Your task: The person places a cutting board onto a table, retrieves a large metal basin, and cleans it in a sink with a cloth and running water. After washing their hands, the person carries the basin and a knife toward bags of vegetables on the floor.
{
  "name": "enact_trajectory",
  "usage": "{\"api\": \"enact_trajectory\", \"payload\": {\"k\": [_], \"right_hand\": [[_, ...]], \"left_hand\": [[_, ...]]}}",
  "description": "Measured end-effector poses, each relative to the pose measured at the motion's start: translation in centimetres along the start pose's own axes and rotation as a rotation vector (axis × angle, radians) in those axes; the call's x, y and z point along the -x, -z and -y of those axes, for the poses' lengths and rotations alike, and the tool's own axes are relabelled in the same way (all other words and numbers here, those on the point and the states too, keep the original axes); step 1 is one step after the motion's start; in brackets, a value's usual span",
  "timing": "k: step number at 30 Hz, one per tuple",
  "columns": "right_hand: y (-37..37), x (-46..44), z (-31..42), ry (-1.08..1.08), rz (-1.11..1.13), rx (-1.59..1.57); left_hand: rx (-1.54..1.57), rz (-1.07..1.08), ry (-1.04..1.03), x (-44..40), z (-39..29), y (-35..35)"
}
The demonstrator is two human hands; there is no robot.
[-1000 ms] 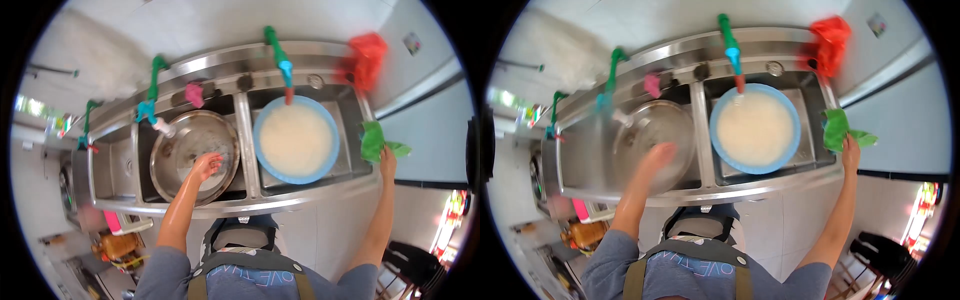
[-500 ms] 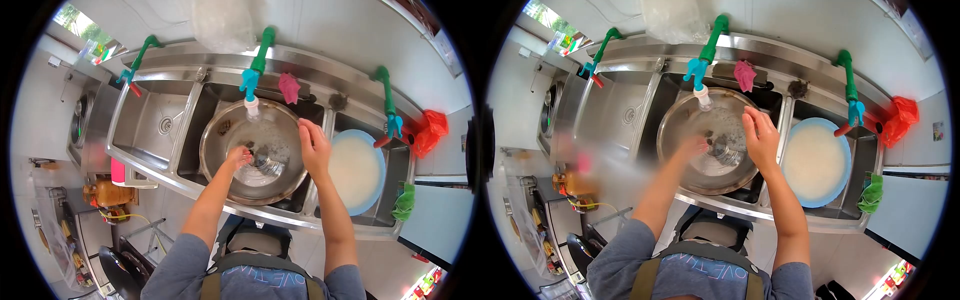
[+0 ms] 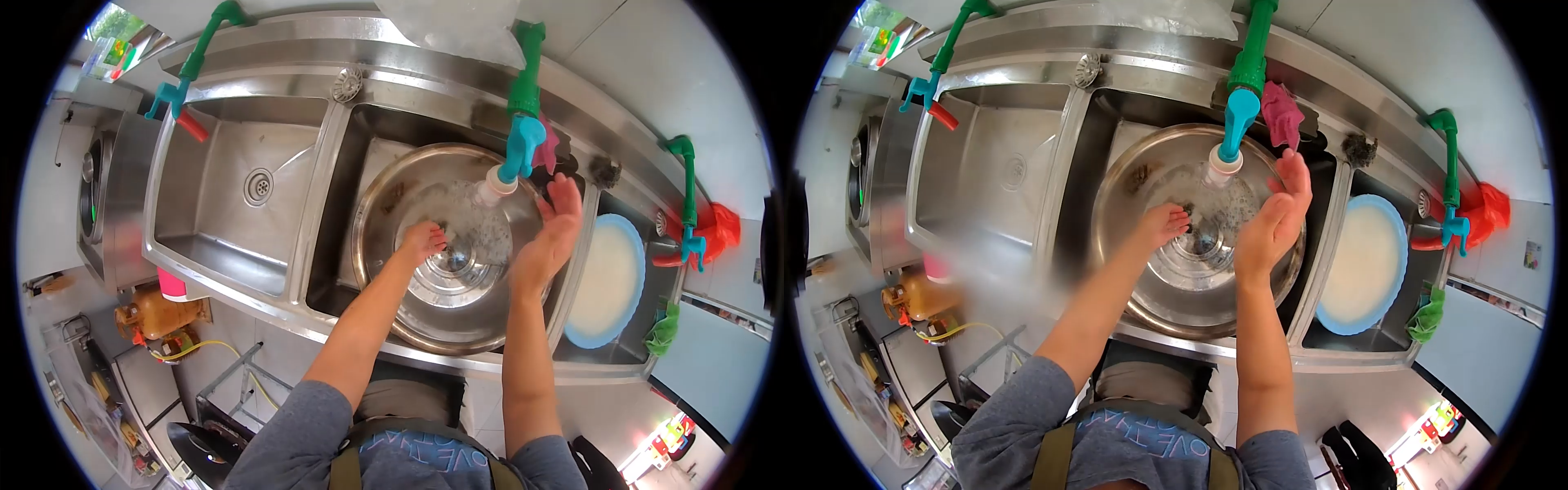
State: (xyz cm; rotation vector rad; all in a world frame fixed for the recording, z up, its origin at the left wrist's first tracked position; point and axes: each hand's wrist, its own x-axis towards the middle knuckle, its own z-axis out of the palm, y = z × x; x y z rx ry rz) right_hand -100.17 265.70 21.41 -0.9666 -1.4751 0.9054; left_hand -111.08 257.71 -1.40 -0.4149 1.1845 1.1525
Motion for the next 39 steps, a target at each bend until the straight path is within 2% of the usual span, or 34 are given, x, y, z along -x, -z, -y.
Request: {"api": "enact_trajectory", "payload": {"k": [2,3,6,12,15,18,22,25,28,29,32,33,35,37,39], "right_hand": [[-0.7,-1.4,2.2,0.308,0.059,0.197],[-2.0,-2.6,3.2,0.443,-0.026,0.258],[-4.0,-5.4,5.3,0.218,0.219,0.590],[-4.2,-4.6,2.4,0.367,-0.006,0.545],[-3.5,-4.8,1.2,0.331,-0.011,0.431],[-3.1,-5.4,2.0,0.013,0.103,0.088],[-1.5,-6.6,1.5,-0.005,0.307,0.043],[-1.2,-7.3,0.3,-0.010,0.391,-0.138],[-1.3,-7.2,0.0,0.075,0.450,-0.124],[-1.4,-6.9,0.1,0.064,0.469,-0.236],[-1.6,-4.9,-1.7,-0.120,0.213,-0.777],[-0.3,-4.2,-3.2,-0.337,0.164,-0.934],[1.0,-2.0,-8.0,-0.813,0.095,-0.806],[0.4,0.9,-14.0,-1.123,0.118,-1.029],[-0.8,2.8,-17.9,-1.300,0.092,-1.049]], "left_hand": [[-0.015,0.011,-0.003,-0.4,0.2,-0.5],[-0.018,-0.002,-0.005,-0.7,0.4,-0.6],[-0.030,-0.028,-0.021,-1.5,0.2,-1.2],[-0.035,-0.056,-0.007,-3.7,0.8,-2.7],[-0.004,-0.078,-0.007,-3.4,0.3,-3.7],[0.052,-0.081,-0.020,-3.3,0.5,-4.5],[0.075,-0.018,-0.006,-5.8,0.9,-4.8],[0.084,0.037,0.002,-7.0,1.2,-5.4],[0.155,0.139,-0.013,-6.0,1.0,-6.7],[0.186,0.182,-0.020,-5.3,0.9,-7.3],[0.423,0.341,0.093,-7.3,1.3,-6.8],[0.370,0.412,0.035,-7.5,1.1,-7.0],[0.263,0.549,-0.081,-6.2,0.0,-8.3],[0.156,0.504,-0.161,-7.1,-0.1,-8.1],[0.117,0.523,-0.185,-7.5,-0.5,-8.1]]}}
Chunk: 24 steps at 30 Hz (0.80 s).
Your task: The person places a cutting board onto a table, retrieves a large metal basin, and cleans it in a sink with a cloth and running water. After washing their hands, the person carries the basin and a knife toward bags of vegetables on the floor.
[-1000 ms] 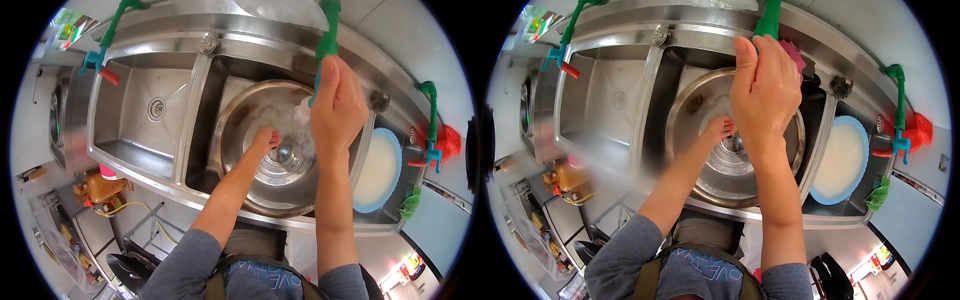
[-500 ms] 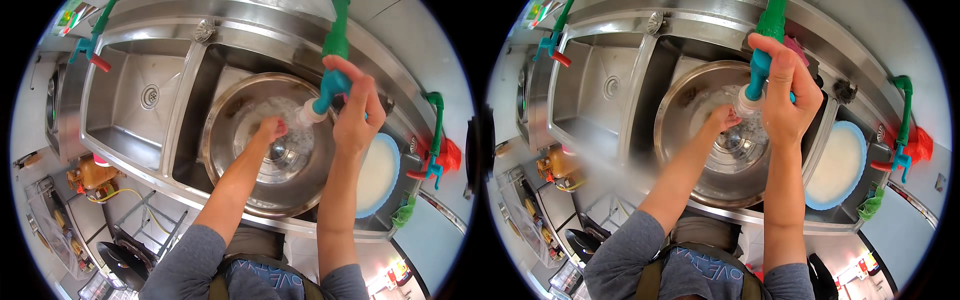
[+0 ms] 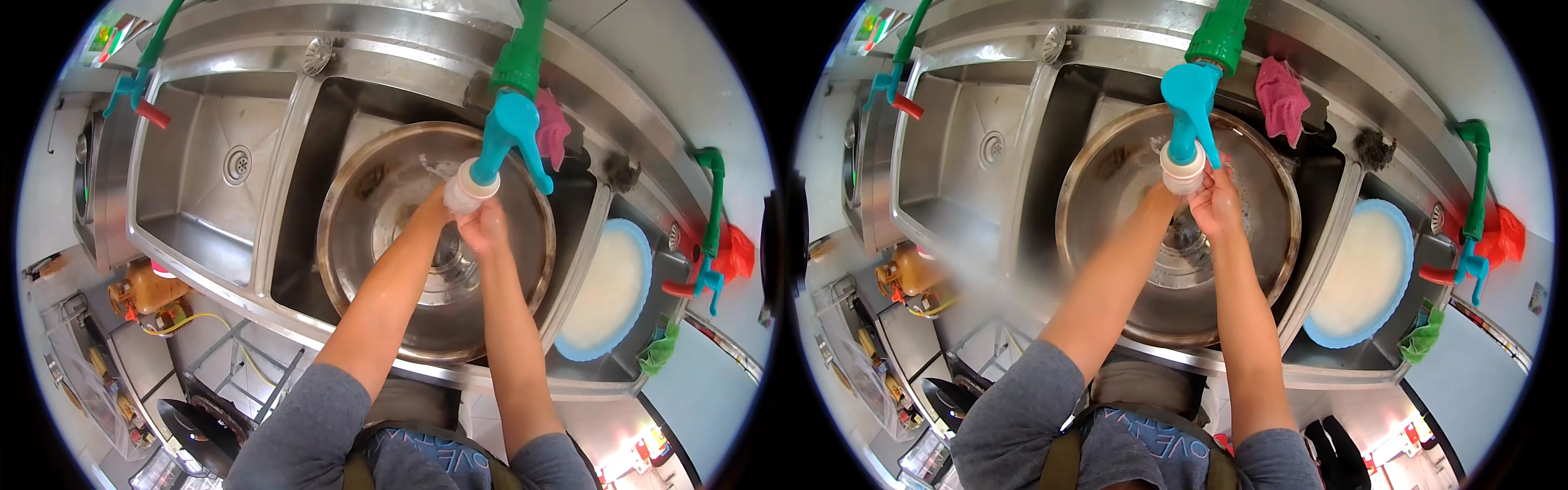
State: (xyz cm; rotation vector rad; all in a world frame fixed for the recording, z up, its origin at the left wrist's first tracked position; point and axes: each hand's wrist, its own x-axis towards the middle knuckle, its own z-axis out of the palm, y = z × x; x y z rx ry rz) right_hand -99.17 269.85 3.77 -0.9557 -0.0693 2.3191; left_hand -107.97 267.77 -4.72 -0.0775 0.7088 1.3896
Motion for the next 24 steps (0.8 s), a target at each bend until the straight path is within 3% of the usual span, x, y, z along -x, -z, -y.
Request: {"api": "enact_trajectory", "payload": {"k": [3,6,8,10,12,16,20,24], "right_hand": [[0.3,-1.9,-0.8,0.067,0.081,0.090],[-2.9,2.4,-2.4,0.148,0.310,0.533],[-3.0,5.8,-5.3,0.499,0.465,0.853],[-3.3,6.1,-5.1,0.838,0.468,1.519],[-0.2,2.7,-4.6,0.708,0.349,1.296],[0.5,-1.5,-3.0,0.795,0.173,1.191],[-1.9,1.4,-5.6,0.469,0.046,0.622],[-2.2,-1.5,-3.3,0.246,0.115,0.065]], "left_hand": [[0.022,0.044,0.001,-0.5,-0.3,0.5],[0.037,0.072,0.025,-0.3,-0.5,0.7],[0.051,0.083,0.029,0.1,-0.7,0.5],[0.101,0.086,0.035,0.0,-0.7,0.3],[0.184,0.065,0.027,0.0,-0.1,0.2],[0.328,0.103,0.025,-0.2,0.3,-0.1],[0.375,0.187,0.089,0.4,-0.9,0.0],[0.519,-0.015,-0.033,3.0,-0.7,-2.4]]}}
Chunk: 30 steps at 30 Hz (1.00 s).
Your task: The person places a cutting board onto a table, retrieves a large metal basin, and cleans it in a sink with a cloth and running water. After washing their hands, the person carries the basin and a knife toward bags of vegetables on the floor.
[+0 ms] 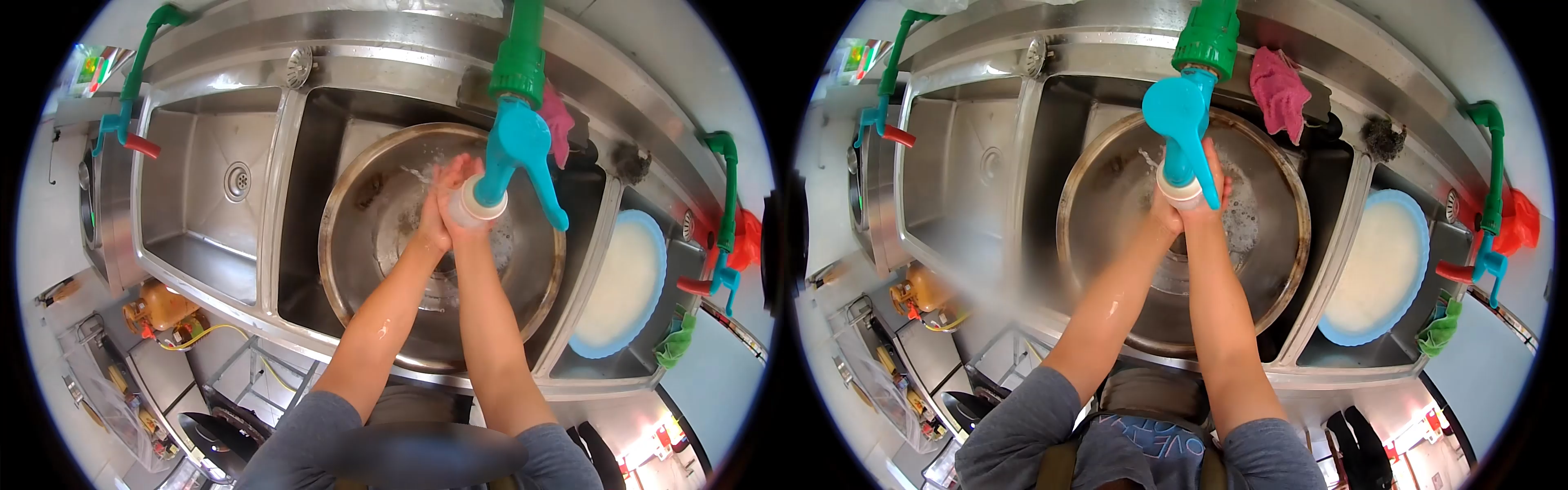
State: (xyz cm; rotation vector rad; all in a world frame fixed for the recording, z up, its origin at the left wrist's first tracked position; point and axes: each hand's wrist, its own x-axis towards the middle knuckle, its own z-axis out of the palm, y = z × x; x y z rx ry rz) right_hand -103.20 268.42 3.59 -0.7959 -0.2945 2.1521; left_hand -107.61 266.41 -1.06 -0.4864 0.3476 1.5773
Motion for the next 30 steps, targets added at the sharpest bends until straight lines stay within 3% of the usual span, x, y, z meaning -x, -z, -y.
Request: {"api": "enact_trajectory", "payload": {"k": [2,4,6,7,9,10,13,14,16,17,18,19,20,21,22,23,24,25,27,28,30], "right_hand": [[0.8,-2.4,0.1,-0.072,0.032,-0.117],[1.6,-5.1,-0.8,-0.044,0.044,0.096],[3.9,-9.6,-2.2,0.185,-0.002,1.053],[4.7,-10.9,-3.0,0.306,-0.025,1.518],[4.0,-9.8,-0.5,0.595,-0.005,1.968],[3.7,-9.4,0.6,0.752,-0.002,2.196],[2.9,-7.7,0.4,1.032,0.043,2.253],[4.3,-8.3,0.2,0.830,-0.044,2.327],[5.3,-6.5,0.7,0.696,0.052,1.924],[5.9,-5.8,0.7,0.725,0.063,1.895],[6.7,-5.1,0.6,0.754,0.074,1.865],[7.5,-4.5,0.5,0.782,0.086,1.837],[3.9,-1.5,3.5,0.799,0.098,2.022],[1.2,1.6,5.4,0.796,0.116,2.200],[0.9,3.2,7.6,0.866,0.039,2.276],[1.6,4.0,10.3,0.943,-0.041,2.344],[2.7,4.9,12.5,0.964,-0.136,2.350],[3.7,5.6,14.3,0.978,-0.238,2.356],[6.5,6.2,15.2,0.429,-0.209,2.499],[6.9,6.3,15.3,0.158,-0.187,2.532],[7.1,5.3,15.7,0.024,-0.209,2.482]], "left_hand": [[-0.051,-0.025,-0.046,1.6,0.7,-1.1],[-0.158,-0.038,0.042,3.0,1.1,-1.2],[-0.346,0.032,0.201,4.9,2.5,0.5],[-0.412,-0.076,0.151,7.5,3.9,-2.3],[-0.606,-0.235,0.013,12.7,7.3,-7.9],[-0.934,-0.128,-0.176,13.9,8.7,-8.3],[-1.066,-0.222,-0.155,13.0,9.4,-9.1],[-1.052,-0.219,-0.258,12.1,9.7,-8.3],[-0.872,-0.365,-0.166,8.2,7.7,-6.1],[-1.135,-0.441,-0.381,6.3,5.4,-5.3],[-1.306,-0.506,-0.465,4.1,4.1,-1.8],[-1.458,-0.425,-0.614,5.1,2.9,-3.5],[-1.633,-0.299,-0.485,7.1,1.1,-5.7],[-1.941,-0.302,-0.523,9.7,-0.5,-6.7],[-2.352,-0.408,-0.769,11.3,-2.3,-4.2],[-2.345,-0.418,-1.222,13.7,-3.9,-2.4],[-2.554,-0.671,-1.118,17.1,-5.0,-4.2],[-2.575,-0.744,-1.100,19.2,-6.3,-2.4],[-2.186,-0.964,-0.544,22.9,-7.5,1.0],[-2.068,-0.884,-0.221,23.6,-8.4,0.5],[-1.811,-0.806,-0.317,24.3,-8.0,-0.3]]}}
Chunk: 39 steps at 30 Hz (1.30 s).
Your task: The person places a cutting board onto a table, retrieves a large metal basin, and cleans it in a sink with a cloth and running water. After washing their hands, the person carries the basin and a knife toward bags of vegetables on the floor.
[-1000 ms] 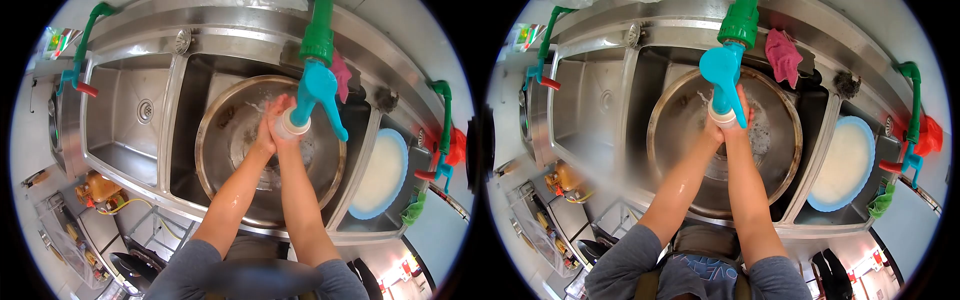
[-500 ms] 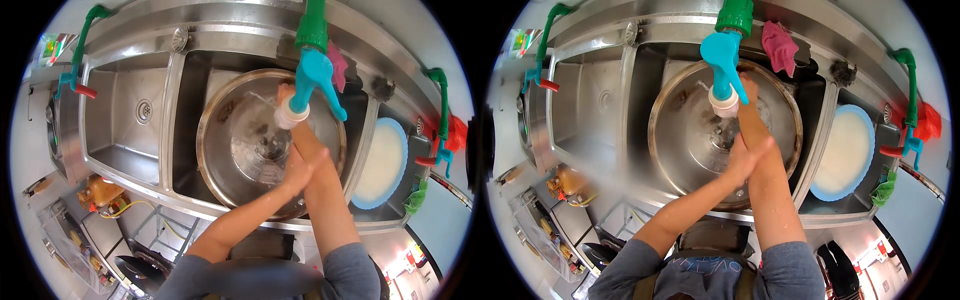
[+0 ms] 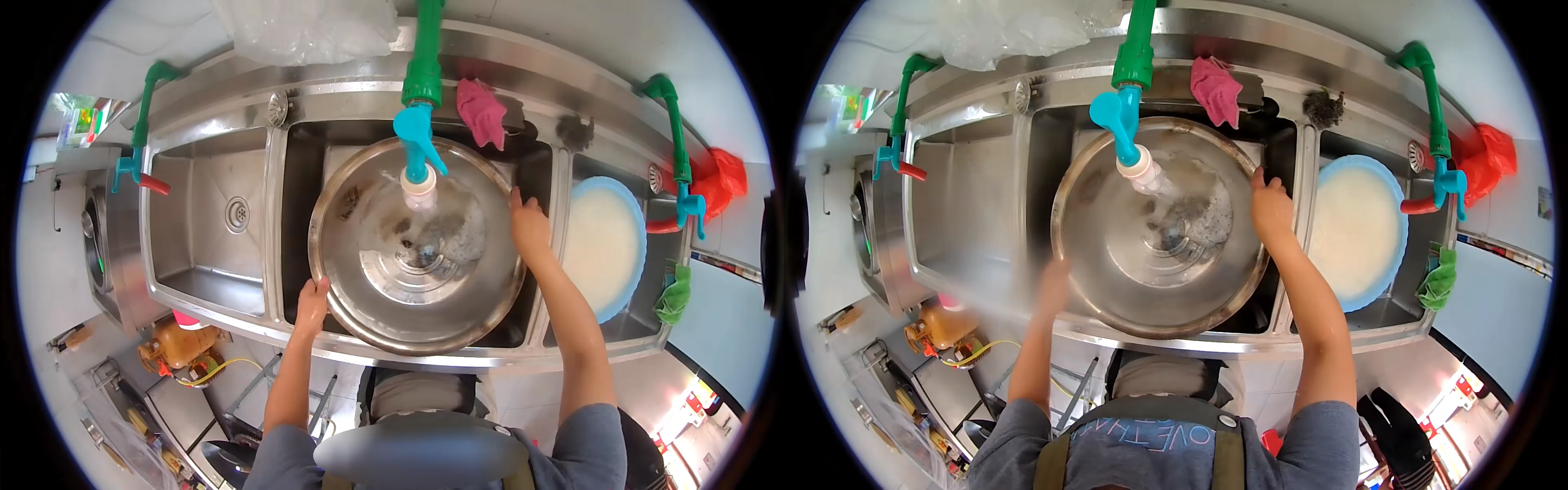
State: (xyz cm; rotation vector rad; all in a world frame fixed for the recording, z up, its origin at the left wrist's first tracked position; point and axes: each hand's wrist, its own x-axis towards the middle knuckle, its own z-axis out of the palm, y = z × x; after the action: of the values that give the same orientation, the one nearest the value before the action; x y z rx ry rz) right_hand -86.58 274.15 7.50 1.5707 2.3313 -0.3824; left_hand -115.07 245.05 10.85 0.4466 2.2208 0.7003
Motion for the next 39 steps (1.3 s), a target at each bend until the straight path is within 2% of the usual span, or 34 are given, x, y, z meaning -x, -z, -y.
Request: {"api": "enact_trajectory", "payload": {"k": [1,2,3,4,7,8,9,11,13,14,15,18,19,22,25,29,32,35,37,39], "right_hand": [[0.1,-0.3,0.3,-0.026,0.044,-0.026],[-0.4,0.0,0.6,0.017,-0.021,0.023],[-1.5,0.3,1.2,0.060,-0.084,0.069],[-2.5,0.3,1.4,0.104,-0.153,0.118],[-7.0,2.1,1.5,-0.130,-0.170,-0.244],[-9.0,1.9,0.9,-0.097,0.144,-0.345],[-10.6,2.2,0.2,-0.064,0.463,-0.443],[-11.6,5.0,0.9,-0.321,0.607,-0.980],[-12.3,7.6,2.7,-0.184,0.460,-0.759],[-12.4,8.5,3.3,-0.181,0.511,-0.823],[-12.5,9.3,3.8,-0.179,0.564,-0.883],[-5.5,12.1,5.6,-0.136,1.045,-1.132],[-4.9,12.7,6.2,-0.069,1.124,-1.176],[-5.0,13.6,7.6,0.060,1.178,-1.240],[-6.0,13.2,7.1,-0.094,1.189,-1.412],[-7.8,12.7,3.5,-0.614,1.090,-1.952],[-4.0,13.8,2.1,-0.797,0.633,-2.088],[-2.6,14.2,1.9,-0.733,0.275,-2.185],[-1.2,14.5,1.6,-0.702,0.202,-2.189],[0.0,14.9,1.7,-0.726,0.153,-2.118]], "left_hand": [[0.135,0.005,-0.003,0.9,-2.1,1.0],[0.091,0.064,0.054,1.3,-5.5,2.6],[0.121,0.043,-0.049,1.4,-7.0,3.6],[0.233,0.087,-0.024,0.8,-8.3,4.2],[0.575,0.219,0.048,-1.7,-12.3,6.3],[0.688,0.264,0.081,-1.8,-13.3,6.6],[0.653,0.284,0.079,-1.5,-14.0,6.8],[0.581,0.326,0.064,-0.9,-15.8,7.0],[0.562,0.435,0.049,-0.3,-18.9,7.3],[0.549,0.492,0.048,0.3,-20.7,7.4],[0.544,0.427,-0.001,2.3,-23.6,7.2],[0.469,0.357,-0.177,4.7,-28.7,6.8],[0.433,0.353,-0.242,5.2,-29.6,6.8],[0.446,0.308,-0.317,8.2,-31.9,6.8],[0.450,0.286,-0.320,9.2,-31.2,8.2],[0.540,0.304,-0.207,7.2,-25.2,11.2],[0.468,0.255,-0.128,4.0,-18.1,11.3],[0.090,0.208,-0.063,-0.6,-10.7,9.5],[-0.050,0.063,0.037,-2.6,-8.0,7.6],[-0.295,-0.125,-0.277,-5.0,-6.0,5.5]]}}
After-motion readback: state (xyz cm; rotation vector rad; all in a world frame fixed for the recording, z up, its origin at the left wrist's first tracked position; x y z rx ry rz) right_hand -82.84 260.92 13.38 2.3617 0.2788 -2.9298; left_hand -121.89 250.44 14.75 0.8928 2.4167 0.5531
